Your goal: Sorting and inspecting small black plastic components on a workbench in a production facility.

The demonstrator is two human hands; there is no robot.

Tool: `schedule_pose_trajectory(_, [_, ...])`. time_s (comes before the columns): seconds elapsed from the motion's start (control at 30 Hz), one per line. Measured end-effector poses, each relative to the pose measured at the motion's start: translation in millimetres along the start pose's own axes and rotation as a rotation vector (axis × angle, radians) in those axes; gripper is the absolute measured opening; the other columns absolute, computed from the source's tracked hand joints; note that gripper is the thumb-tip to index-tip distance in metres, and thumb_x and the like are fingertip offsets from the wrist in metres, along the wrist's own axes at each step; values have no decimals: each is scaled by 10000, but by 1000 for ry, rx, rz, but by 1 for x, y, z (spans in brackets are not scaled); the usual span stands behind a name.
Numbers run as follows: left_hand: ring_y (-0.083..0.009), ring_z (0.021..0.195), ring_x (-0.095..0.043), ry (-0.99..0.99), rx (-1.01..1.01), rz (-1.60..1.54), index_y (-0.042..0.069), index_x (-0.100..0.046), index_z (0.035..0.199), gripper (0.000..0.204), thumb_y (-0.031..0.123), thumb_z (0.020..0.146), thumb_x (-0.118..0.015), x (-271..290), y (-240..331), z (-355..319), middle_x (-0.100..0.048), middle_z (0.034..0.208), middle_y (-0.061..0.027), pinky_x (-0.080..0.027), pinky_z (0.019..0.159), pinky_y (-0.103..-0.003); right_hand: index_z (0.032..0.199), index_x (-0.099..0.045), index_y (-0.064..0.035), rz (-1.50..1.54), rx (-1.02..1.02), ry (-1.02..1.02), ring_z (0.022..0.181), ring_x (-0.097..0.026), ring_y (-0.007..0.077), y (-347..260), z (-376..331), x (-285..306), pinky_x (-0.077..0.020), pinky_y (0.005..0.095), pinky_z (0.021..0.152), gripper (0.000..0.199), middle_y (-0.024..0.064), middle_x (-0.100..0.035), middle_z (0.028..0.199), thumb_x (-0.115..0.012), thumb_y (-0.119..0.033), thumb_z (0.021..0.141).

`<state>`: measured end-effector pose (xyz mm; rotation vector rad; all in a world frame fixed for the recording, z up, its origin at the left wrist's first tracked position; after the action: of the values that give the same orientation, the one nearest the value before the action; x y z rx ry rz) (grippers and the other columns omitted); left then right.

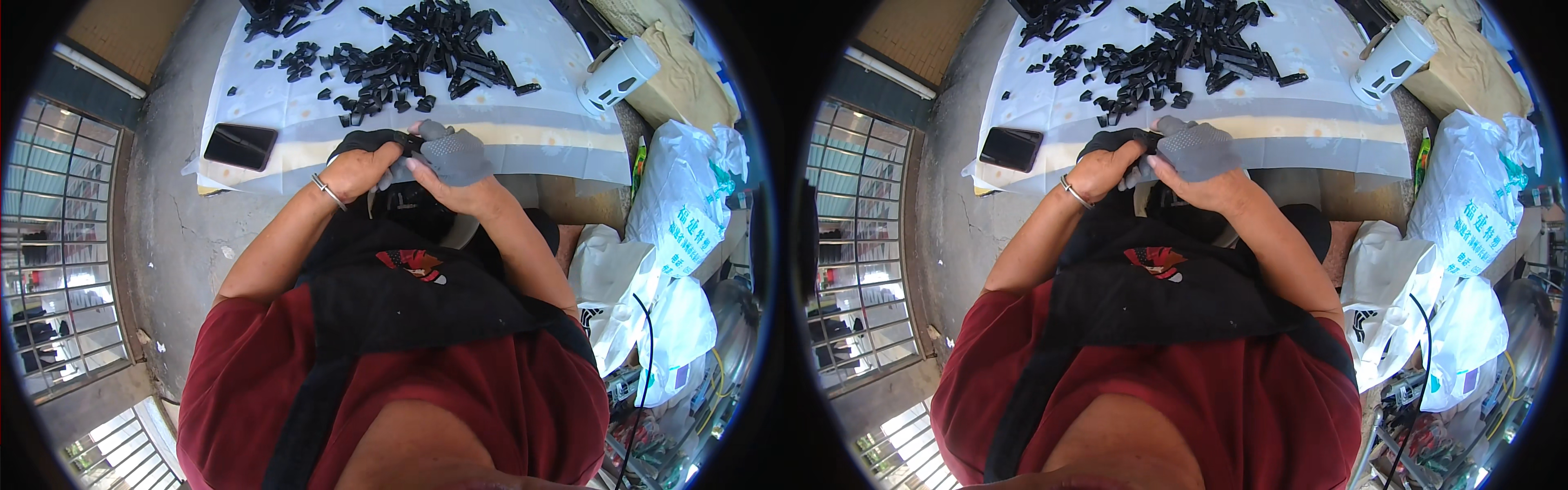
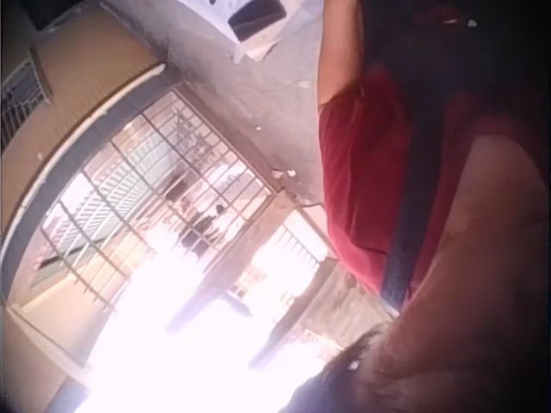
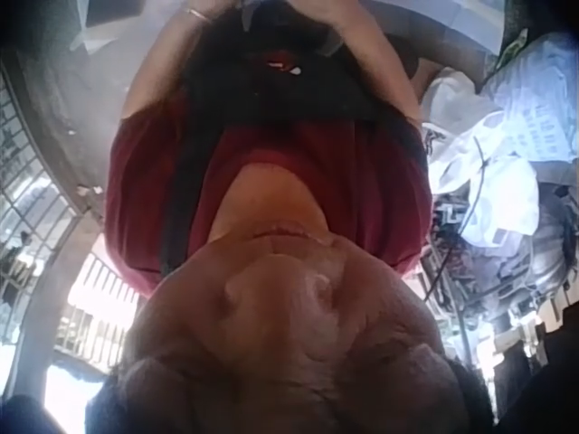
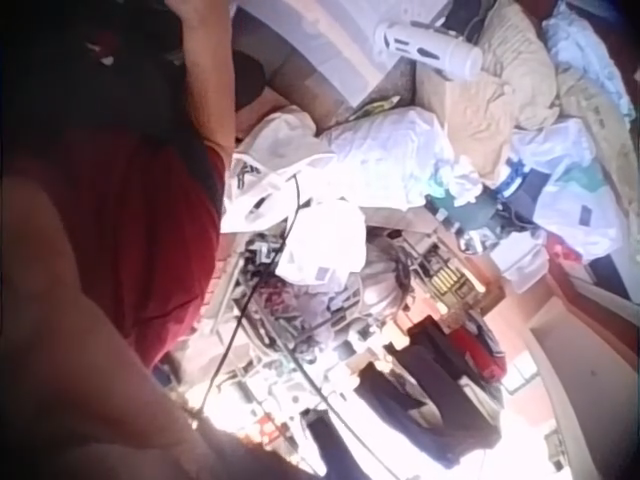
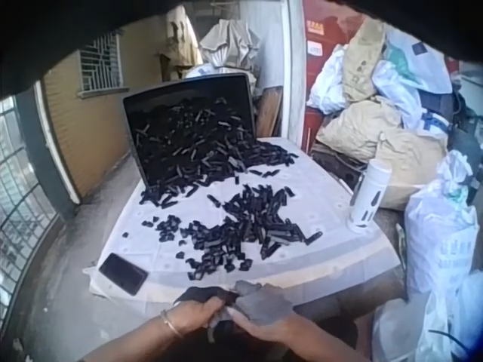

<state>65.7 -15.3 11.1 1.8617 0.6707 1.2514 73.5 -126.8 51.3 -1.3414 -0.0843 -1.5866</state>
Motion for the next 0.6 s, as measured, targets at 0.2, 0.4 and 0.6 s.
schedule_pose_trajectory(0.2, [-181,603,-559,168,8,-88,78,-561,1012,519,489,903,-263,-12,-22,-4,-588,712,-82,-441,554,-298,922,-559,-32,-101,66,49,661,-551,298,-13,-2,-2,-423,377,596,226,120,-568,686,-579,-216,793])
schedule_pose_trajectory(0.4, [-230,706,-572,298,-20,-379,37,-586,978,546,496,900,-300,-1,-22,-5,-611,793,-129,-447,676,-306,913,-593,-34,-75,3,75,668,-555,286,-6,-14,12,-429,373,608,222,109,-583,717,-581,-227,803])
schedule_pose_trajectory(0.6, [-259,743,-588,314,-40,-238,21,-581,959,507,458,903,-330,7,-10,-10,-614,812,-140,-446,687,-310,873,-613,-45,-302,64,65,698,-543,285,-19,-16,14,-426,379,612,209,104,-584,738,-596,-235,789])
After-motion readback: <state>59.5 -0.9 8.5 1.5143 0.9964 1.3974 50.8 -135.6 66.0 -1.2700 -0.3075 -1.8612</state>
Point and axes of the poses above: each hand's wrist, its own z-axis towards the middle knuckle, its own x-axis out of the back of the hand, y = z × x, the point moved 8 cm from there along z, towards the middle knuckle
